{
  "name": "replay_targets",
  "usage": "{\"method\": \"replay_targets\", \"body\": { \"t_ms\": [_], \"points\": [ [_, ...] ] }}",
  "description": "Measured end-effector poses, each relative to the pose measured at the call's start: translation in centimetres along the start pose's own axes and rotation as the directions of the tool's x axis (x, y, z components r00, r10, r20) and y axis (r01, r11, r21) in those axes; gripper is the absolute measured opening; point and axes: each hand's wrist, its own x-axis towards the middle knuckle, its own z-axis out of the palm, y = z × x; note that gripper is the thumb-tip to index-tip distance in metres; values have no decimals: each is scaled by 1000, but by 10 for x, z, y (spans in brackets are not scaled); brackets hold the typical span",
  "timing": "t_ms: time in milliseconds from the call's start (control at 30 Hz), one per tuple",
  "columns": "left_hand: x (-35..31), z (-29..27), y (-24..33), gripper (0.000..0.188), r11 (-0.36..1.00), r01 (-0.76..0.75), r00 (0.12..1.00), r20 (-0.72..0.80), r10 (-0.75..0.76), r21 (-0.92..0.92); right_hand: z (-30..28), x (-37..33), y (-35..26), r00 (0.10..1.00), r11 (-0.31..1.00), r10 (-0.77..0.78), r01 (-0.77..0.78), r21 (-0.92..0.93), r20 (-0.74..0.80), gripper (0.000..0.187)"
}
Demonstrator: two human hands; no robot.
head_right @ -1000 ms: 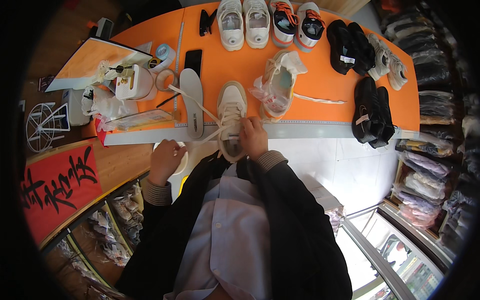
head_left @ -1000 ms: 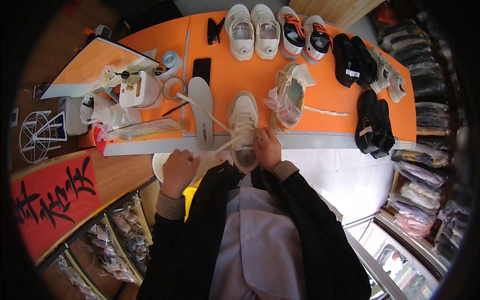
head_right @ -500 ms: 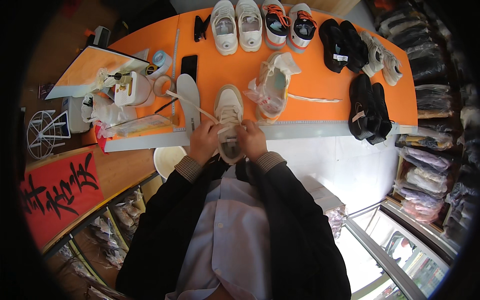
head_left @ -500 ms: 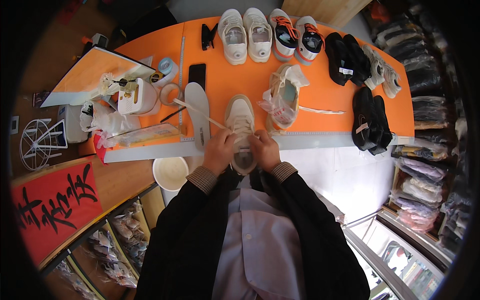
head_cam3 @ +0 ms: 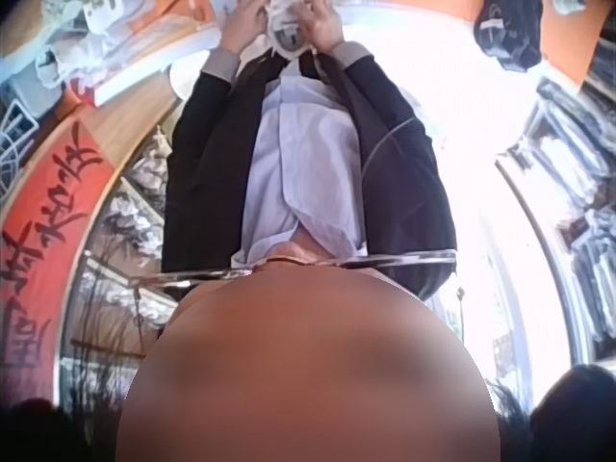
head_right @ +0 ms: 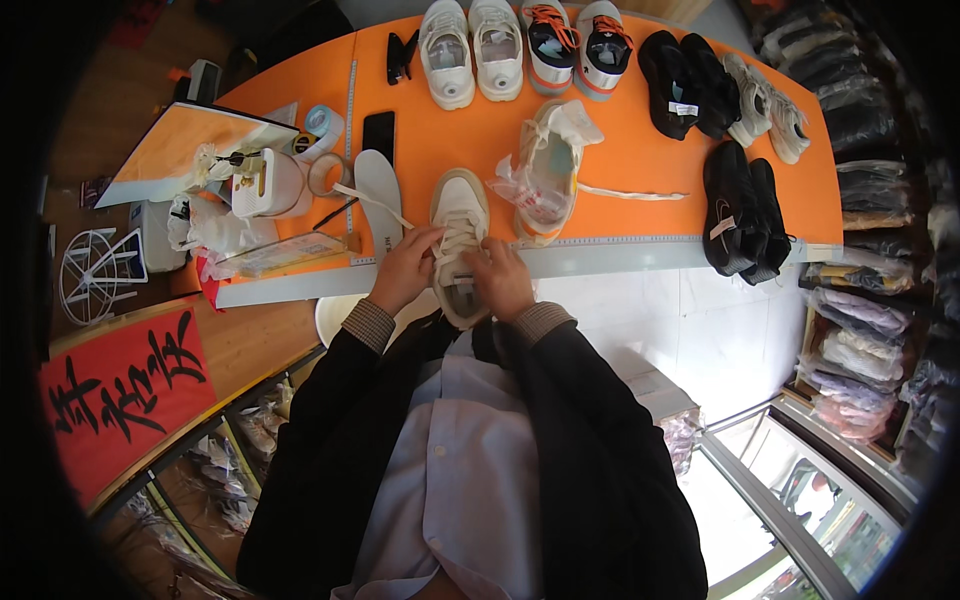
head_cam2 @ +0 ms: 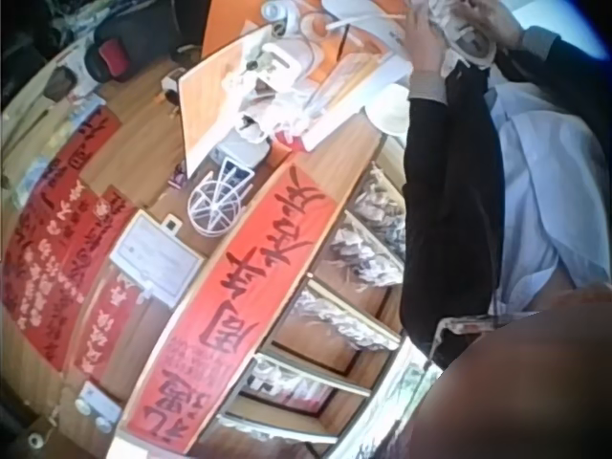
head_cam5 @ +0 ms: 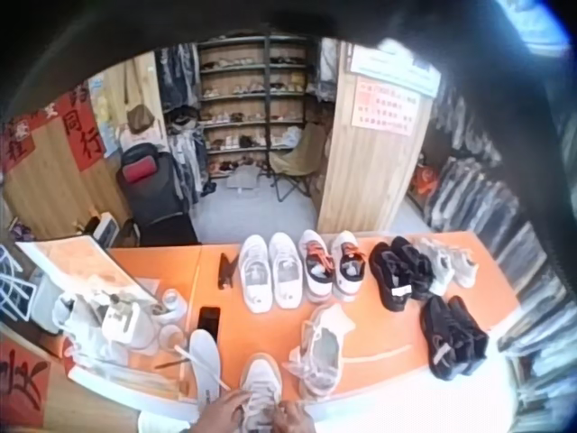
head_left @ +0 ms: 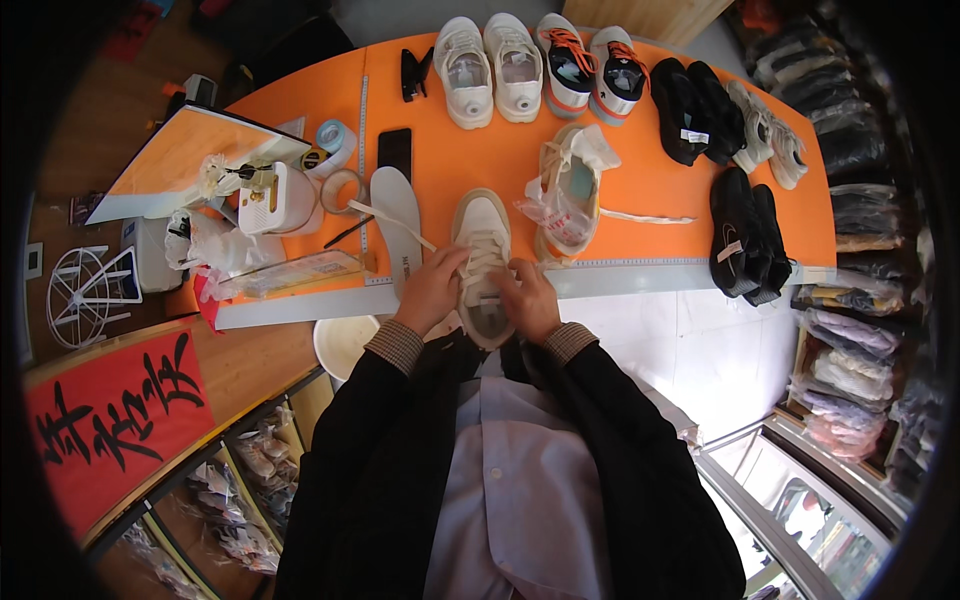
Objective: The person laces a white sneaker on an orange workbench. They thread the laces through the eyelets, pull them tight, and tie a knot. The person briefly walks to a nearby box to retrieve a plastic bag before returning to finish the shoe.
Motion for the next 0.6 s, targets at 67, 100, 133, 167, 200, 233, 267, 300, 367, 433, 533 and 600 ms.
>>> {"method": "replay_targets", "body": {
  "t_ms": [67,100,133,167,200,233,267,300,367,433,533,600],
  "points": [
    [2,-1,0,14,996,-19,999,34,16,82,-2,-1,-2,999,999,-38,39,-17,8,39],
    [4,-2,-3,11,987,-69,997,39,64,148,-4,0,-3,999,999,-41,41,-14,18,40],
    [5,-3,-5,8,970,-119,993,48,112,213,-5,0,-4,999,999,-43,44,-10,28,41],
    [6,-5,-3,5,984,-84,996,30,81,159,-5,1,-4,998,999,-45,45,-8,37,42],
    [6,-9,-1,6,993,-49,999,15,48,103,-6,1,-4,998,999,-40,41,-7,51,42],
    [7,-13,2,10,999,-14,1000,0,14,47,-6,1,-4,997,999,-37,37,-7,65,43],
    [8,-22,4,13,977,140,986,107,-124,-161,-5,2,-5,996,999,-34,34,-1,77,43],
    [10,-34,4,15,888,304,943,242,-229,-345,-6,1,-5,996,999,-32,33,-3,79,43],
    [10,-61,4,24,700,434,886,408,-219,-567,-6,1,-4,996,999,-34,35,-8,86,43],
    [14,-100,37,27,690,449,890,354,-288,-567,-5,1,-3,996,999,-41,43,-16,82,44],
    [11,-151,64,32,561,340,926,167,-338,-755,-6,2,-4,995,999,-49,49,-8,84,44],
    [8,-183,76,32,440,147,959,19,-283,-886,-6,2,-2,995,999,-52,53,-7,85,45]
  ]
}}
